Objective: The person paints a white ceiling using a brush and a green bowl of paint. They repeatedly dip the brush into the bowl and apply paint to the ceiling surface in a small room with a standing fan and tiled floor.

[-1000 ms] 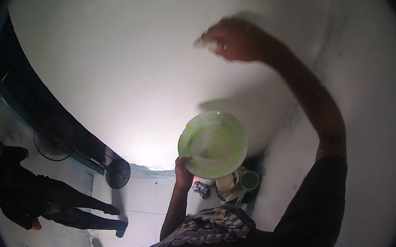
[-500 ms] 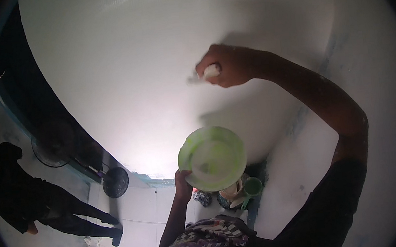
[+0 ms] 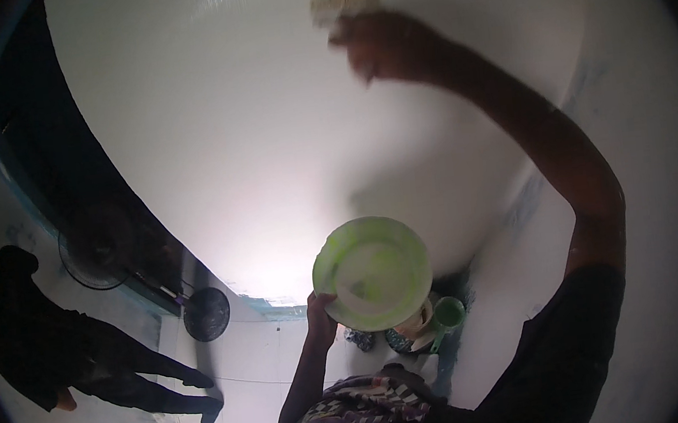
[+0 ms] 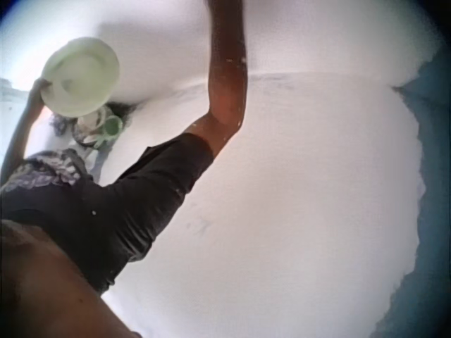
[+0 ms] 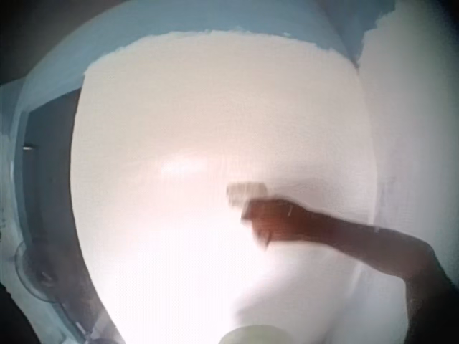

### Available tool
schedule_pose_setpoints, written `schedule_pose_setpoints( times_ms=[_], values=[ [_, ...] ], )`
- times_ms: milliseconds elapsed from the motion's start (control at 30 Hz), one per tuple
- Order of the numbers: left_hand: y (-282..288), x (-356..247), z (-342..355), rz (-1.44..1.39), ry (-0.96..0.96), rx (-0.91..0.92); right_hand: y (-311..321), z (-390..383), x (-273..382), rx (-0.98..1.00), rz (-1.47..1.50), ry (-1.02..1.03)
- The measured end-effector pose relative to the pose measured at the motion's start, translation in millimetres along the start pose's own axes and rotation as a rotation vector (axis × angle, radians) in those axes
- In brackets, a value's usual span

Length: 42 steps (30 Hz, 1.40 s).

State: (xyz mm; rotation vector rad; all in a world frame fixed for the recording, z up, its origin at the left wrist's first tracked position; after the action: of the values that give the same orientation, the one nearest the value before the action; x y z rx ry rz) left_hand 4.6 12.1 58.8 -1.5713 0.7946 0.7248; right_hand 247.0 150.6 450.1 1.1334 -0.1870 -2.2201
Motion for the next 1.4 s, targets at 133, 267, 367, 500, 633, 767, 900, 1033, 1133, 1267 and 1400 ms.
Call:
schedule_pose_setpoints(
  times_ms=[133, 267, 367, 500, 633, 767, 900, 1033, 1133, 1267, 1400],
  values=[
    [-2, -11, -9, 0.021, -0.003, -0.040, -4, 15, 61, 0.653, 0.371, -0.343],
    [4, -4, -3, 0.053, -0.005, -0.039, -34, -22, 18, 0.186, 0.311, -0.195],
    [18, 7, 3, 0.042, -0.020, -0.076, -1, 3, -48, -0.238, -0.029, 0.031],
    [15, 11, 3, 0.046, -0.025, -0.097, 43, 34, -56, -0.490, -0.194, -0.079],
    [3, 4, -1, 0.057, 0.004, -0.119, -26, -14, -35, -0.156, 0.041, -0.060],
    [6, -6, -6, 0.018, -0.059, -0.122, -34, 3, 57, 0.547, 0.801, -0.472],
    [5, -4, -6, 0.063, -0.033, -0.081, -47, -20, 28, 0.158, 0.380, -0.151],
    [3, -4, -6, 0.048, -0.058, -0.092, 24, 36, -31, -0.218, 0.141, -0.121],
    [2, -7, -6, 0.051, -0.041, -0.045, 53, 76, -34, -0.369, -0.025, 0.011],
    [8, 0, -8, 0.030, -0.078, -0.108, 8, 72, 1, 0.181, 0.242, -0.345],
    [-5, 2, -5, 0.016, -0.054, -0.057, -22, 26, 75, 0.372, 0.398, -0.072]
  ],
)
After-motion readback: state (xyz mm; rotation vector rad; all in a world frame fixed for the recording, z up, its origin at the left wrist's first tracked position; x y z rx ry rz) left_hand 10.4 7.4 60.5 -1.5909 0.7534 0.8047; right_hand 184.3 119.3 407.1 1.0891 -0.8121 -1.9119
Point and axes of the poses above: each hand's wrist, its own z-axis towards the middle knuckle, its own y-axis out of the back of the hand, x = y × z, the point moved 1 cm from there along z, towards the middle knuckle, and after that the axes turned 5 degrees about -x, right-handed, at the moved point
